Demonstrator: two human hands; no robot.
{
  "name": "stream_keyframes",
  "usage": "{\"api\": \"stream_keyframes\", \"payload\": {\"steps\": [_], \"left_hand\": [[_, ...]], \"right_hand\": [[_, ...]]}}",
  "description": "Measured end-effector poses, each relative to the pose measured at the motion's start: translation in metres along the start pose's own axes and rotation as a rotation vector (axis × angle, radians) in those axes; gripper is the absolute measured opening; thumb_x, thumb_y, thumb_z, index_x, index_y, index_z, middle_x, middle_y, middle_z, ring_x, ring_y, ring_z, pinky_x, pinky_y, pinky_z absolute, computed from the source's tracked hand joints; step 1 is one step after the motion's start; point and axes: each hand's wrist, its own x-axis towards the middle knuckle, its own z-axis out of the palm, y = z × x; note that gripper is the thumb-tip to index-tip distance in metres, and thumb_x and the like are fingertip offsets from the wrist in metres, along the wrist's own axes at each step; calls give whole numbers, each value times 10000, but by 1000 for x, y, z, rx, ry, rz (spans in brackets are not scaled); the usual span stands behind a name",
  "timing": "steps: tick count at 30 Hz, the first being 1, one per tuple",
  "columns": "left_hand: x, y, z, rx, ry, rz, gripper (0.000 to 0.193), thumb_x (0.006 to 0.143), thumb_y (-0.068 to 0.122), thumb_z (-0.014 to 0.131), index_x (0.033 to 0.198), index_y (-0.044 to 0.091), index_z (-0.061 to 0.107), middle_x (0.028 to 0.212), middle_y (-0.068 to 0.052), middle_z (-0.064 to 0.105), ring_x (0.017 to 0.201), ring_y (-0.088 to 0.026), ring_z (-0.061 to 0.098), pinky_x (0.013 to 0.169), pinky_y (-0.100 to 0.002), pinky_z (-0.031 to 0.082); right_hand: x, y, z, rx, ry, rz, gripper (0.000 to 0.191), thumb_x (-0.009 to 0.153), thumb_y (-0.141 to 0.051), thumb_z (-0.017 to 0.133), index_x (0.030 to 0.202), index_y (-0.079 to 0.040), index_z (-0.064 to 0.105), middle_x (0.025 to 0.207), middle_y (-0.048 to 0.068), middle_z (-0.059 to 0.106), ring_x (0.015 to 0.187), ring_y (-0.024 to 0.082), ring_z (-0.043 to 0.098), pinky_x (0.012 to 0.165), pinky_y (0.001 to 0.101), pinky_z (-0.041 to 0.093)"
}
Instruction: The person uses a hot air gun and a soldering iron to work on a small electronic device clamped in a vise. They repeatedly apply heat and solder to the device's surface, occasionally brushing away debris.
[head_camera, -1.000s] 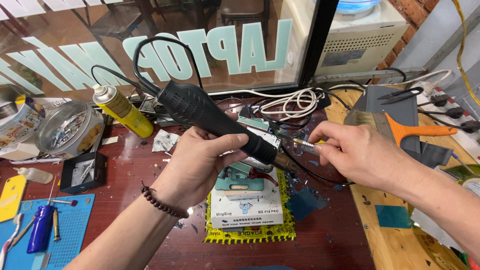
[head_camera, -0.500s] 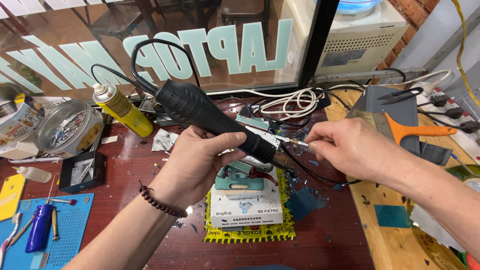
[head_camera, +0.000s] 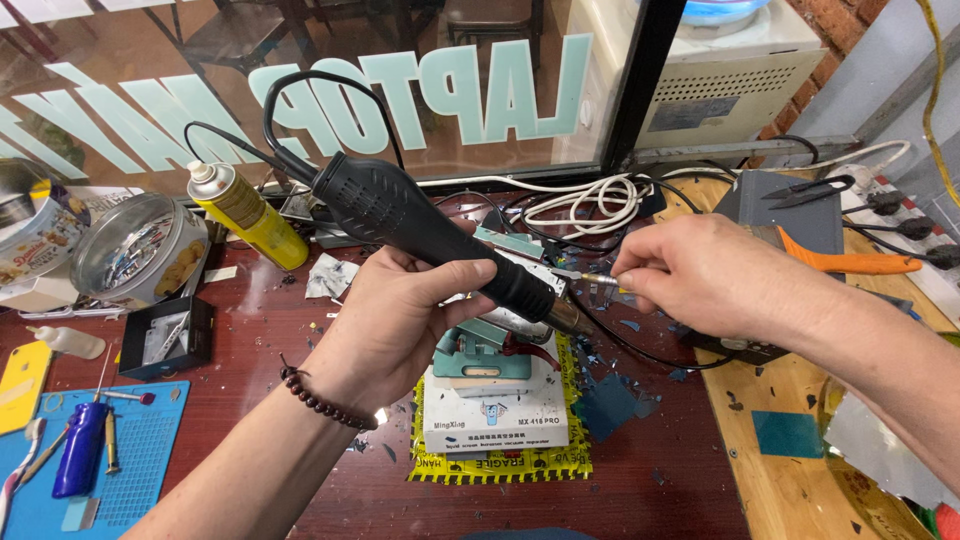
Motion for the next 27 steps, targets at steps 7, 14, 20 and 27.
{"api": "stream_keyframes", "payload": {"steps": [7, 14, 20, 27], "left_hand": [[2, 1, -3, 0, -4, 7, 236, 832, -24, 746, 1041, 13, 643, 983, -78, 717, 882, -164, 722, 750, -276, 654], [4, 5, -8, 25, 1, 17, 243, 836, -20, 742, 1055, -1, 641, 997, -84, 721, 897, -170, 728, 751, -277, 659], [5, 11, -13, 14, 10, 56, 291, 832, -23, 735, 1099, 28, 632, 1049, -69, 685, 935, -164, 718, 764, -278, 662], [7, 14, -15, -12, -8, 86, 301, 833, -17, 724, 1116, 41, 640, 1049, -56, 683, 950, -162, 710, 762, -303, 663]], "right_hand": [[-1, -5, -2, 24, -4, 4, 208, 920, -298, 673, 1007, -134, 766, 776, 42, 812, 764, 178, 785, 743, 352, 594], [5, -5, 1, 66, 3, -3, 195, 905, -282, 697, 970, -114, 772, 758, 61, 804, 730, 187, 782, 713, 362, 594], [4, -4, 0, 57, 6, -21, 191, 898, -274, 698, 979, -121, 780, 754, 48, 797, 721, 179, 768, 704, 357, 584], [0, -6, -5, 32, -25, 53, 195, 915, -283, 687, 991, -123, 767, 773, 44, 809, 742, 195, 764, 727, 375, 584]]}}
